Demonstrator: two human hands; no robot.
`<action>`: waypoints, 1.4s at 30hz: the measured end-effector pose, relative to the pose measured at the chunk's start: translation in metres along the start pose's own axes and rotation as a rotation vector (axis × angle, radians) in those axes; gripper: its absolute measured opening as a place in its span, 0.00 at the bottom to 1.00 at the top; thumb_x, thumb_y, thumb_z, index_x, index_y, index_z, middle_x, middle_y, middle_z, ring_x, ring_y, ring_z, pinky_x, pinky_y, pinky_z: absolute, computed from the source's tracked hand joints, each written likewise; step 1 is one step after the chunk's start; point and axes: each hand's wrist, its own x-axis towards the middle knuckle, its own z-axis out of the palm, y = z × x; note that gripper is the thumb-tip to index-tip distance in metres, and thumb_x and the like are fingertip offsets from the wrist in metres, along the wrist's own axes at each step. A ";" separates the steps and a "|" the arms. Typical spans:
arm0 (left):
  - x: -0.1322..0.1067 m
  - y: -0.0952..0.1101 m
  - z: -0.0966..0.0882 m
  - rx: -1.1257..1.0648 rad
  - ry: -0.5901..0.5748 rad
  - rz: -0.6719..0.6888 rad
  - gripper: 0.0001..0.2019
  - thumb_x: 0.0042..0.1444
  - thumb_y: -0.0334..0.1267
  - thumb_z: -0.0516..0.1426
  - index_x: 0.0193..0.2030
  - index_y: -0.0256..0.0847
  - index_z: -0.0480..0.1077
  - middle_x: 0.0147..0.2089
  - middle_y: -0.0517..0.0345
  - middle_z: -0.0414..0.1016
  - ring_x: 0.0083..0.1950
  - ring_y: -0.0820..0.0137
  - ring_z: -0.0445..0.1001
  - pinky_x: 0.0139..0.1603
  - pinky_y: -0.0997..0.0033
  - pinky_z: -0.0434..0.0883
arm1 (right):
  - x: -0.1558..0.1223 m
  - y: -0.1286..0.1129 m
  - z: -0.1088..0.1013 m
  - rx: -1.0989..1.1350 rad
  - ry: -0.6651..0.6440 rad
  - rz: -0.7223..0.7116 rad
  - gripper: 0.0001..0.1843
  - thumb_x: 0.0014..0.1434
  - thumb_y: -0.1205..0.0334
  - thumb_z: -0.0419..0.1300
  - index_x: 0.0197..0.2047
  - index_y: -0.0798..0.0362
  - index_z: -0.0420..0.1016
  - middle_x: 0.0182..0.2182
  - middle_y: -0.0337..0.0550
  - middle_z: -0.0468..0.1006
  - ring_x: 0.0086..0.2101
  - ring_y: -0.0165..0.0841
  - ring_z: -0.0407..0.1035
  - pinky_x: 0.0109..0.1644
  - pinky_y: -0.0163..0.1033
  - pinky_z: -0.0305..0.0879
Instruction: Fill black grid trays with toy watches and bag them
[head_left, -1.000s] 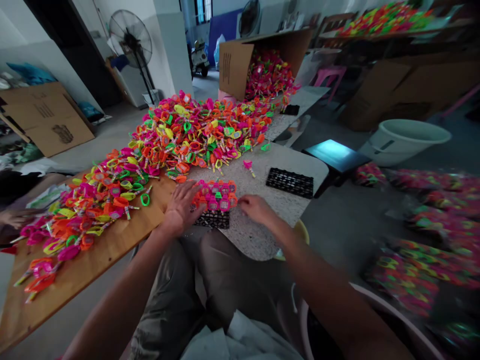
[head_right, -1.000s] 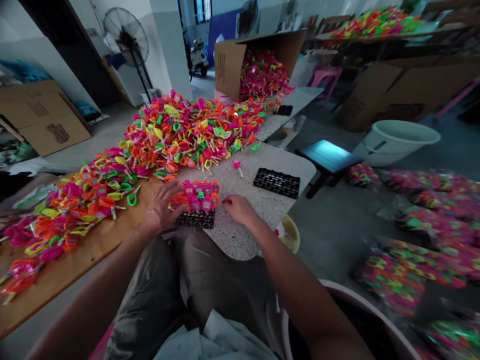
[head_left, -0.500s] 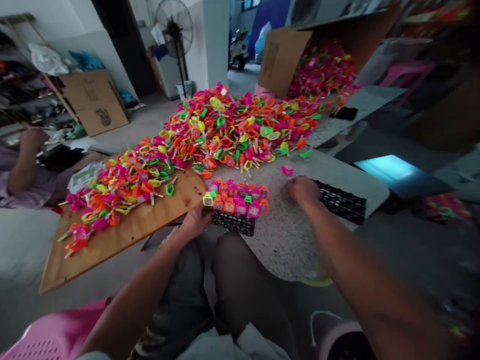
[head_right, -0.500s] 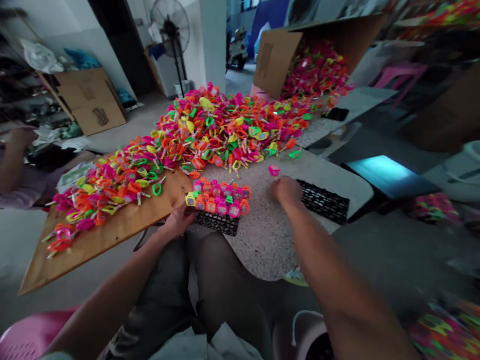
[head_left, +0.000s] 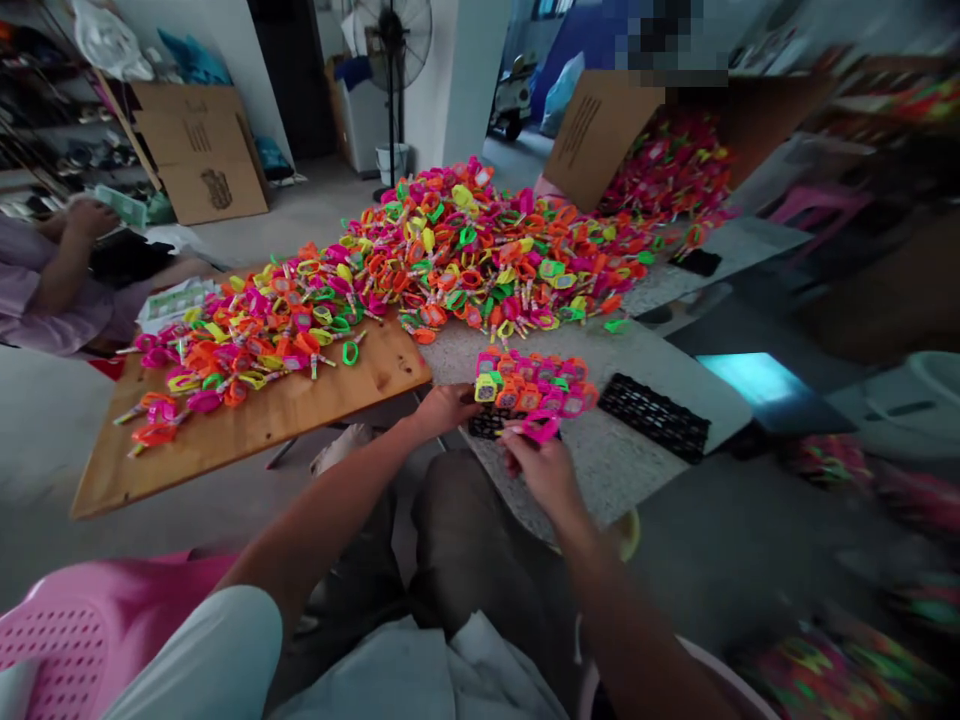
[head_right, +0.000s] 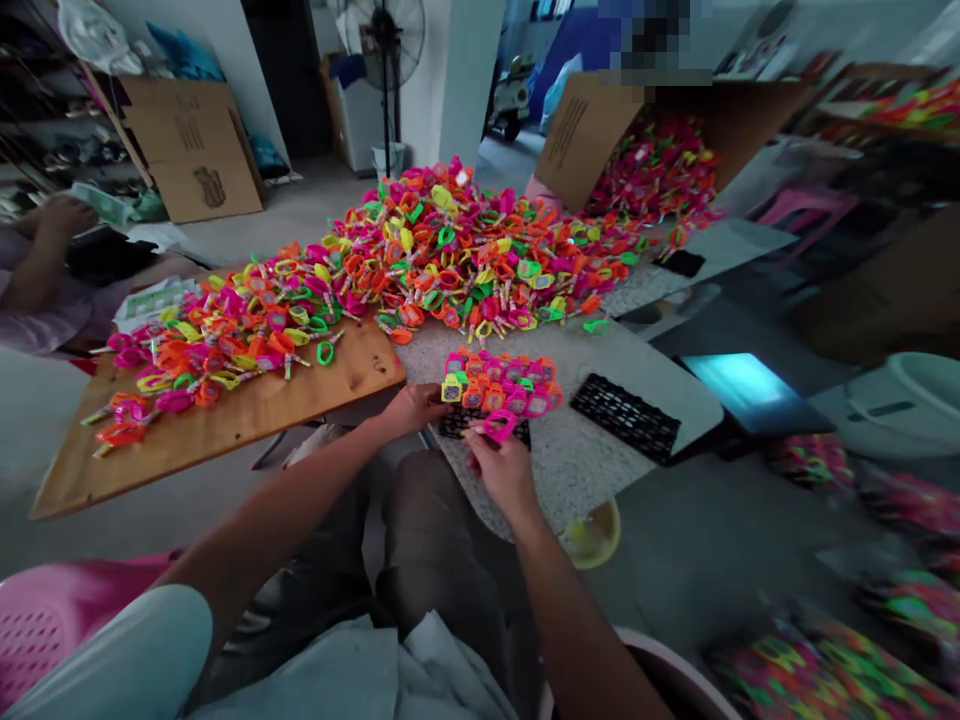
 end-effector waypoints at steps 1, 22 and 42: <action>0.001 0.001 0.005 -0.019 0.023 0.002 0.12 0.61 0.42 0.62 0.48 0.39 0.79 0.40 0.56 0.84 0.38 0.69 0.79 0.41 0.76 0.72 | 0.004 0.004 0.008 -0.059 0.008 -0.010 0.23 0.57 0.44 0.61 0.46 0.54 0.78 0.26 0.43 0.79 0.21 0.34 0.69 0.24 0.37 0.65; -0.007 -0.003 0.020 0.046 0.071 -0.013 0.14 0.66 0.46 0.57 0.54 0.51 0.78 0.48 0.57 0.84 0.48 0.65 0.81 0.46 0.73 0.72 | 0.021 0.020 0.050 -0.841 0.091 -0.232 0.20 0.65 0.52 0.52 0.42 0.56 0.79 0.34 0.59 0.82 0.36 0.45 0.77 0.41 0.41 0.66; -0.056 -0.040 -0.115 0.561 0.504 -0.239 0.17 0.66 0.42 0.53 0.59 0.44 0.71 0.59 0.47 0.74 0.55 0.59 0.76 0.54 0.62 0.73 | 0.025 0.031 0.058 -0.986 0.225 -0.318 0.18 0.68 0.56 0.55 0.38 0.61 0.79 0.30 0.57 0.81 0.32 0.39 0.75 0.35 0.38 0.58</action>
